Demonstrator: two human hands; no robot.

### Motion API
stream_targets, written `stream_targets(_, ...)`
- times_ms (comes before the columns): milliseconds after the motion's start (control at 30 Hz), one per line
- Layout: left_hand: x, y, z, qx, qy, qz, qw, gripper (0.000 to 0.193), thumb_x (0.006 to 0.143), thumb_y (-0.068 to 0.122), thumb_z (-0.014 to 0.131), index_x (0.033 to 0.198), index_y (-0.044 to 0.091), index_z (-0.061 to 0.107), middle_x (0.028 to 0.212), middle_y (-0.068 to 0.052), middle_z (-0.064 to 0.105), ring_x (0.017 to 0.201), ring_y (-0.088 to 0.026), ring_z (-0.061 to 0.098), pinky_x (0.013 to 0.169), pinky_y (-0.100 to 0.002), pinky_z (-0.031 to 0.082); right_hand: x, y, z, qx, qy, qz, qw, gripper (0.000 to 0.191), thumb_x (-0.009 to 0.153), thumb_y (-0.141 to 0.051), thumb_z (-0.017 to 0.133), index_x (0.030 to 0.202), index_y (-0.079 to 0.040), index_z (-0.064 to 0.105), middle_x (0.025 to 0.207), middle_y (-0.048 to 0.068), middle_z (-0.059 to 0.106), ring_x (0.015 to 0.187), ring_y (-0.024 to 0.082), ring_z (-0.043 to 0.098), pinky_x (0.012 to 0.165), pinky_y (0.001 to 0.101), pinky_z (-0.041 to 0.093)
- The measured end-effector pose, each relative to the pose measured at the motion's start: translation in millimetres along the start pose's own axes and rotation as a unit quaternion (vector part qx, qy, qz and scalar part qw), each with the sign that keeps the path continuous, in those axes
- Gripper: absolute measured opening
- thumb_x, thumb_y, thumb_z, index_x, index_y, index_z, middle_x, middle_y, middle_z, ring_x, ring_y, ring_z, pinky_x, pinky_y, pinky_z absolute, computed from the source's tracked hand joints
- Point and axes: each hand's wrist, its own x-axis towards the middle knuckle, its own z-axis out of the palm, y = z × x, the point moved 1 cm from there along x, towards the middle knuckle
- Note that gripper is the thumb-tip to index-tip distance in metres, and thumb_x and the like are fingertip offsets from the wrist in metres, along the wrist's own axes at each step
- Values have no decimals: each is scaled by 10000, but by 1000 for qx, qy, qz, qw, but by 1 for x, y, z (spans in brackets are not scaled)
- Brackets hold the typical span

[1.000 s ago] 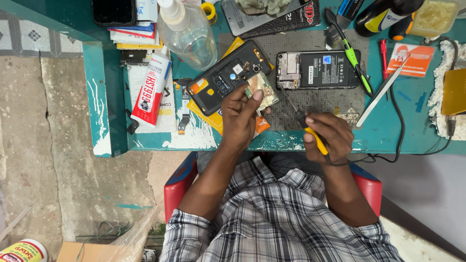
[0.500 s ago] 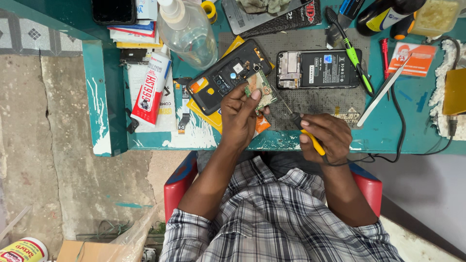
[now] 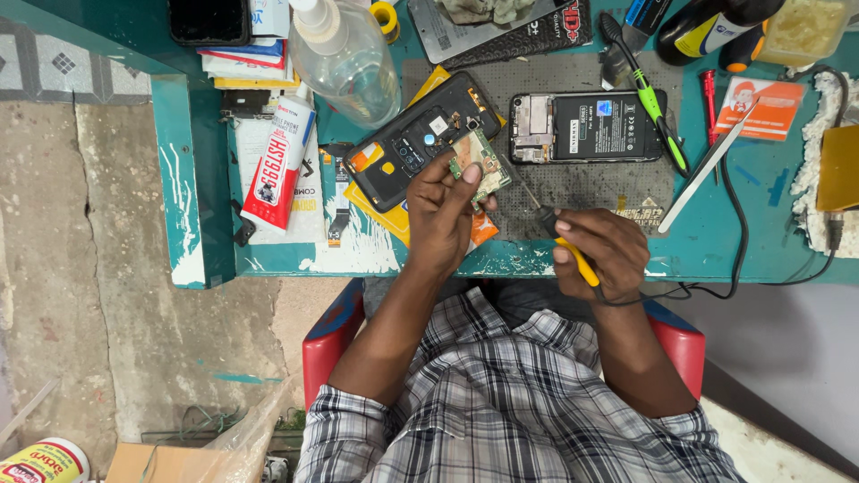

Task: The person holds a disassembled smartphone motherboard in one hand and solders a component onto it with a soldering iron, working on the board over a repair bench. They then set the board down and use a red screwdriver to unscrew and open the phone's rear housing on the bench.

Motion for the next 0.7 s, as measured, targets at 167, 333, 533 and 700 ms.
stream_targets(167, 0, -6, 1, 73, 19, 42, 996, 223, 1059, 84, 689, 1246, -33, 656, 1007, -79, 713, 816, -101, 667, 700, -298, 600, 0, -1, -1, -5, 0, 2, 1000, 161, 983, -135, 687, 1052, 9, 670, 969, 174, 728, 841, 308, 763, 724, 383, 613)
stream_targets(333, 0, -4, 3, 84, 13, 47, 995, 239, 1053, 102, 679, 1257, -17, 646, 1041, -85, 723, 850, -105, 680, 709, -297, 603, 2, 0, 0, -11, -12, 2, 1000, 154, 986, -125, 693, 1061, 8, 667, 983, 180, 733, 847, 305, 764, 727, 382, 611)
stream_targets(533, 1, -2, 5, 87, 3, 53, 995, 224, 1060, 97, 673, 1256, -9, 647, 1059, -87, 724, 883, -113, 687, 721, -303, 609, 3, 1, 0, -8, -15, 0, 1000, 152, 984, -117, 694, 1068, 7, 668, 987, 176, 727, 860, 312, 764, 735, 387, 617)
stream_targets(700, 0, -3, 5, 86, 3, 52, 995, 218, 1063, 91, 672, 1254, -11, 648, 1056, -88, 724, 880, -111, 685, 717, -304, 610, 2, 2, 1, -7, -18, -2, 1000, 151, 982, -107, 696, 1075, 8, 664, 994, 181, 729, 836, 300, 757, 717, 380, 609)
